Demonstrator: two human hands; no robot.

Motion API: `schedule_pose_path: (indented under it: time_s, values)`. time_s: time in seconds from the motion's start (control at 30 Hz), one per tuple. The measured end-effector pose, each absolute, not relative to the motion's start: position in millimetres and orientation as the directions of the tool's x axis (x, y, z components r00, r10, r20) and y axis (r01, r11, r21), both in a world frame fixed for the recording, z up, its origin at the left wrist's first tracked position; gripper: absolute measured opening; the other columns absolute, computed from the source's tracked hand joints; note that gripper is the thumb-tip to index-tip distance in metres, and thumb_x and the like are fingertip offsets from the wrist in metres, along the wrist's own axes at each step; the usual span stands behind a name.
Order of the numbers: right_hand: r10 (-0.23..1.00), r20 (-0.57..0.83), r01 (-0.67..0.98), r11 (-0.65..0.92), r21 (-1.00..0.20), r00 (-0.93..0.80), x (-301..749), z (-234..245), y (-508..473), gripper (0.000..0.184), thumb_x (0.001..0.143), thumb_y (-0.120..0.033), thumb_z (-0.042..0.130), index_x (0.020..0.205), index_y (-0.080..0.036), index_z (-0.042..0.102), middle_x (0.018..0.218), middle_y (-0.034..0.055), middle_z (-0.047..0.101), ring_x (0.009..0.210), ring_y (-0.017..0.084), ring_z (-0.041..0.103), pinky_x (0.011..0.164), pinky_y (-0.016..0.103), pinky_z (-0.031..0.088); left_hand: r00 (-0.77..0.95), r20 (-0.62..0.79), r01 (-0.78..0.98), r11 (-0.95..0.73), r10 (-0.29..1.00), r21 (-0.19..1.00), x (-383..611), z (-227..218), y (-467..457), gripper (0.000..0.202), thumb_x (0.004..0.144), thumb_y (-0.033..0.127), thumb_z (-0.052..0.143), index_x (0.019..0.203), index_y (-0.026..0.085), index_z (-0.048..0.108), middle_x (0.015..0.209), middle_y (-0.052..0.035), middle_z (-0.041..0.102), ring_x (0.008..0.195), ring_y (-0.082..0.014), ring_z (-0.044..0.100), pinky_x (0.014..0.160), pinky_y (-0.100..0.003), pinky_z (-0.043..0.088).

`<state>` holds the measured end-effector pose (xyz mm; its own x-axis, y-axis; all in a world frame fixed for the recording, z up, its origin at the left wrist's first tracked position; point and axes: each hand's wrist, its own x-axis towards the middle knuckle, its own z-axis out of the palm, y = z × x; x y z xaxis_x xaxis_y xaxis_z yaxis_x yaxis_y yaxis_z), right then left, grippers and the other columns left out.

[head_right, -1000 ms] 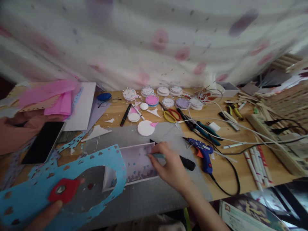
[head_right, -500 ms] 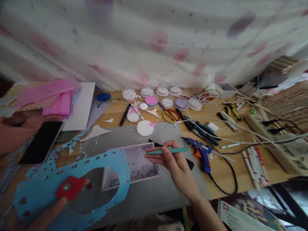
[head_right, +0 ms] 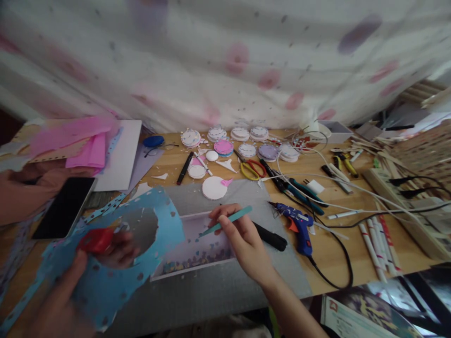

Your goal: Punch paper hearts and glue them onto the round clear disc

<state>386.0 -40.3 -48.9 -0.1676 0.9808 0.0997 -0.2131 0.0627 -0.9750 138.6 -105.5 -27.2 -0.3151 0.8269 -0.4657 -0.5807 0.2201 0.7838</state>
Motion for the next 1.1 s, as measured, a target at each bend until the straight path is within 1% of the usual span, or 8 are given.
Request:
schedule_pose_path:
  time_s: [0.1,0.2,0.33,0.63,0.77,0.93,1.03,1.1]
  values:
    - [0.977,0.078,-0.348,0.004,-0.937,-0.198,378,-49,-42,0.006,0.096,-0.03,0.06,0.093,-0.025,0.063,0.1,0.0002,0.064,0.095,0.013,0.066,0.087,0.027,0.054,-0.236,-0.508,-0.735,0.19,0.829,0.651,152,-28,-84,0.022,0.086,0.045,0.065,0.091,0.025,0.075,0.101,-0.0057,0.079,0.112,-0.0295,0.067,0.097,-0.046,0.054]
    - [0.981,-0.007,-0.47,-0.099,-0.877,-0.194,369,-49,-46,0.006,0.09,-0.027,0.069,0.087,-0.024,0.065,0.096,-0.0002,0.066,0.096,0.014,0.069,0.082,0.025,0.058,-0.106,-0.486,-0.848,0.177,0.867,0.5,165,-30,-73,0.025,0.095,0.039,0.053,0.093,0.027,0.074,0.105,-0.0041,0.078,0.121,-0.0241,0.062,0.106,-0.045,0.046]
    - [0.978,-0.129,-0.569,-0.2,-0.798,-0.163,359,-47,-50,0.013,0.083,-0.026,0.077,0.079,-0.022,0.065,0.088,-0.002,0.066,0.087,0.012,0.071,0.071,0.018,0.06,-0.055,-0.478,-0.878,0.185,0.877,0.441,177,-29,-68,0.027,0.099,0.037,0.048,0.095,0.029,0.074,0.105,-0.001,0.077,0.126,-0.0203,0.058,0.111,-0.045,0.041]
    - [0.971,-0.239,-0.584,-0.203,-0.786,-0.016,351,-48,-48,0.028,0.073,-0.033,0.084,0.069,-0.019,0.06,0.08,-0.0039,0.063,0.065,0.006,0.063,0.059,0.013,0.058,-0.062,-0.592,-0.861,0.257,0.804,0.44,179,-21,-61,0.032,0.097,0.037,0.049,0.087,0.022,0.076,0.09,-0.0059,0.08,0.09,-0.0207,0.074,0.096,-0.042,0.052]
    - [0.97,-0.244,-0.56,-0.206,-0.803,-0.007,348,-51,-45,0.032,0.075,-0.035,0.083,0.067,-0.018,0.057,0.077,-0.0034,0.064,0.059,0.007,0.063,0.054,0.015,0.056,-0.045,-0.571,-0.836,0.282,0.82,0.471,175,-29,-64,0.028,0.095,0.039,0.054,0.091,0.023,0.076,0.089,-0.0039,0.079,0.084,-0.02,0.074,0.091,-0.037,0.055]
    - [0.972,-0.235,-0.538,-0.201,-0.819,-0.004,347,-53,-40,0.033,0.079,-0.037,0.078,0.065,-0.02,0.054,0.071,-0.0027,0.061,0.065,0.011,0.065,0.055,0.017,0.056,-0.042,-0.551,-0.835,0.273,0.834,0.478,171,-33,-58,0.018,0.089,0.035,0.063,0.093,0.024,0.076,0.087,0.0001,0.079,0.077,-0.0177,0.074,0.094,-0.037,0.055]
    - [0.974,-0.225,-0.489,-0.182,-0.853,0.031,350,-54,-37,0.032,0.08,-0.039,0.076,0.067,-0.02,0.055,0.073,-0.0018,0.062,0.066,0.012,0.064,0.057,0.02,0.057,-0.109,-0.562,-0.774,0.285,0.82,0.566,171,-29,-54,0.019,0.081,0.039,0.071,0.084,0.021,0.076,0.08,-0.0019,0.078,0.08,-0.0226,0.075,0.095,-0.04,0.055]
    - [0.978,-0.199,-0.437,-0.154,-0.886,0.059,356,-54,-35,0.029,0.082,-0.04,0.075,0.07,-0.021,0.057,0.076,-0.0012,0.063,0.067,0.013,0.064,0.059,0.022,0.058,-0.224,-0.546,-0.643,0.299,0.807,0.706,172,-27,-54,0.024,0.074,0.044,0.077,0.082,0.021,0.076,0.081,-0.0037,0.078,0.091,-0.0281,0.074,0.095,-0.043,0.055]
